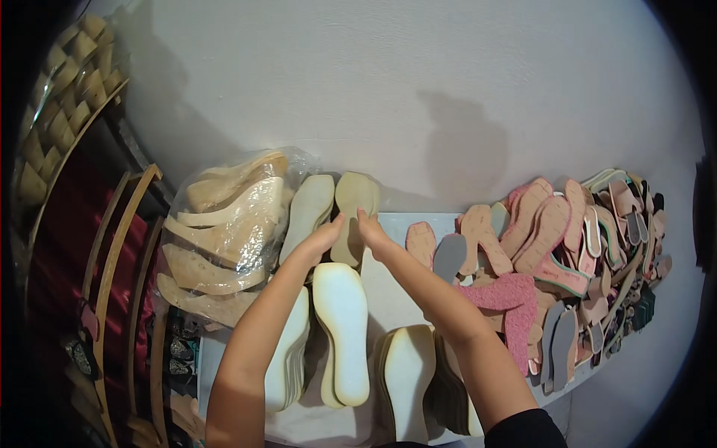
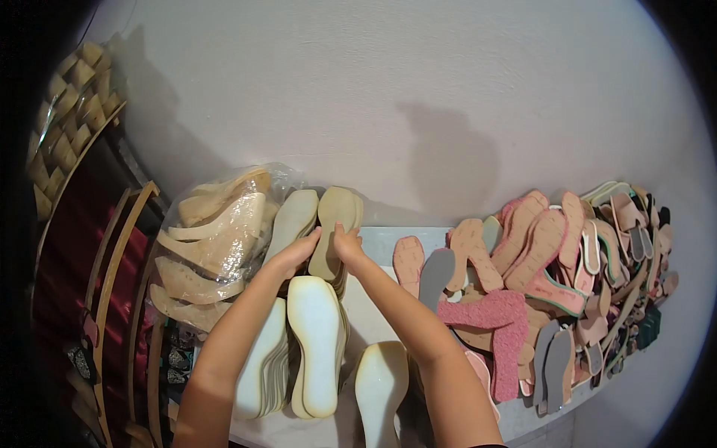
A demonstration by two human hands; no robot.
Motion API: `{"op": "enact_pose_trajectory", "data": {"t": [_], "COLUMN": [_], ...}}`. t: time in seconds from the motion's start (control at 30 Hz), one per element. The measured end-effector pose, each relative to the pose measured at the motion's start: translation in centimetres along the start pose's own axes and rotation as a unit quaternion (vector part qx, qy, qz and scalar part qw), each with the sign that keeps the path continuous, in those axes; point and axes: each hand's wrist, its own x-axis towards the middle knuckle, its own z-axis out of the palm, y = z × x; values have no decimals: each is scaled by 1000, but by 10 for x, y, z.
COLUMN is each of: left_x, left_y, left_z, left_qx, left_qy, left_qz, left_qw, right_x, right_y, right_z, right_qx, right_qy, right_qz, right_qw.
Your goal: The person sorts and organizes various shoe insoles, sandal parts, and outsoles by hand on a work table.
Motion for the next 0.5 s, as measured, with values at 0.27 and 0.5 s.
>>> {"op": "enact_pose_trajectory", "data": {"t": [0.27,0.5], "left_x": [-59,-73], "left_y": [50,77], "left_z": [45,113], "left_qx": [121,151], "left_qy": [109,32], "left_qz": [89,188], "left_qw": [983,970], "right_x": [-89,-172], "right_y": [-28,12], "right_z": [-113,-201], "right_qx": [-43,-80], "right_qy": [-68,-28], "right_qz": [-87,-160], "right_qw": [993,984]}}
